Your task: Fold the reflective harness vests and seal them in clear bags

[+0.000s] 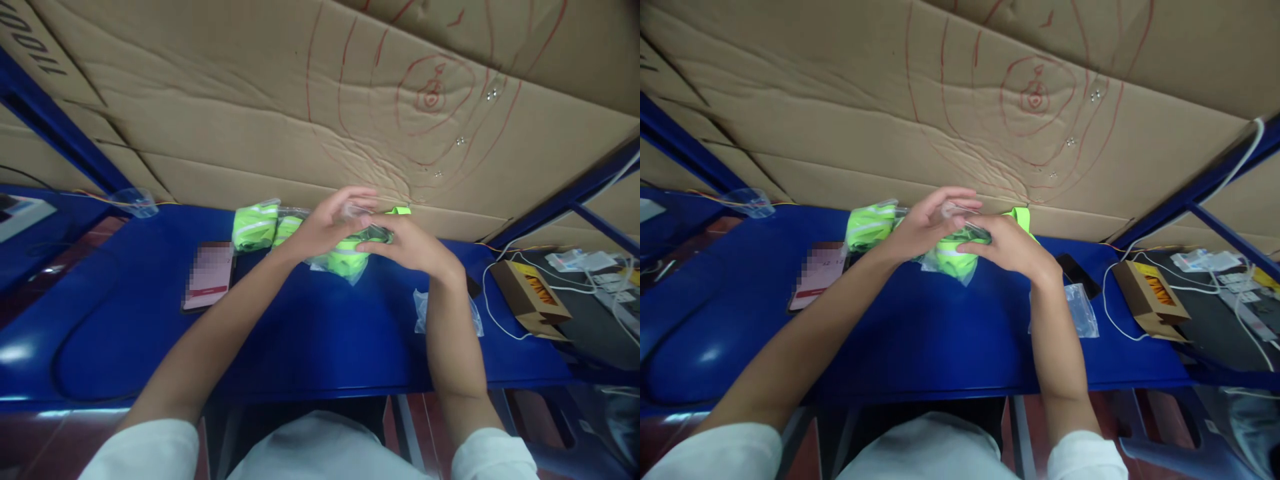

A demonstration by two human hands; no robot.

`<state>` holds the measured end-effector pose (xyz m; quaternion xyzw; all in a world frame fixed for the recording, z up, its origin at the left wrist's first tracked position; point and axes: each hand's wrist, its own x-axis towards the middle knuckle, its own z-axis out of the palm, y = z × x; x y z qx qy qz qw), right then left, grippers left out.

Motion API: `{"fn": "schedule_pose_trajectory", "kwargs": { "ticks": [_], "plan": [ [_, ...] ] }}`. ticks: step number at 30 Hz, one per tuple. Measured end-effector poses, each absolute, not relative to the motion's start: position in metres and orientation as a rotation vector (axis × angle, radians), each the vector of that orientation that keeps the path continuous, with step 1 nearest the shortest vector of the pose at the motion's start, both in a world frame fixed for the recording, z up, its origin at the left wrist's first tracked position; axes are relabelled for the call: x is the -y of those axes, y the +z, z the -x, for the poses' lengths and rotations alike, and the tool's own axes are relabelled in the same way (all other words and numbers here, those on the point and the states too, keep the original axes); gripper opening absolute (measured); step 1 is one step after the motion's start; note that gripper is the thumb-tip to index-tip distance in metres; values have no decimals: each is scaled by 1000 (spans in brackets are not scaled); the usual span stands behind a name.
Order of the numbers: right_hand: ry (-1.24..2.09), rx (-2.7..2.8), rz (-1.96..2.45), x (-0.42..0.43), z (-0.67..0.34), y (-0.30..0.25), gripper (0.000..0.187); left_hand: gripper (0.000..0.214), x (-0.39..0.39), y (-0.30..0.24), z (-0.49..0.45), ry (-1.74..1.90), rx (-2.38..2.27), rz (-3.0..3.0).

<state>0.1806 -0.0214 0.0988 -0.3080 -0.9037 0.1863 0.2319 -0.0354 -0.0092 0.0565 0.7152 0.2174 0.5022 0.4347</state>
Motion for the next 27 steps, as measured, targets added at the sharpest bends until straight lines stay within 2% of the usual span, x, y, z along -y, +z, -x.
{"fn": "schedule_pose_trajectory", "kwargs": {
  "ticks": [2, 4, 8, 13, 19, 27],
  "plan": [
    [543, 2449, 831, 20, -186, 103, 47, 78, 7, 54, 41, 1108, -539, -1757],
    [632, 2388, 784, 17, -190, 104, 53, 83, 4, 54, 46, 1052, -602, -1729],
    [840, 2163, 631, 9, -190, 97, 51, 60, 4, 61, 47, 1141, -666, -1632],
    [879, 1926, 680, 2, -186, 93, 68, 58, 10, 70, 48, 1256, -747, -1594],
    [942, 1840, 794, 3, -191, 102, 38, 70, 9, 66, 51, 1368, -692, -1549],
    [1104, 1741, 858, 9, -198, 110, 40, 52, 11, 72, 53, 1117, -596, -1642]
  ]
}}
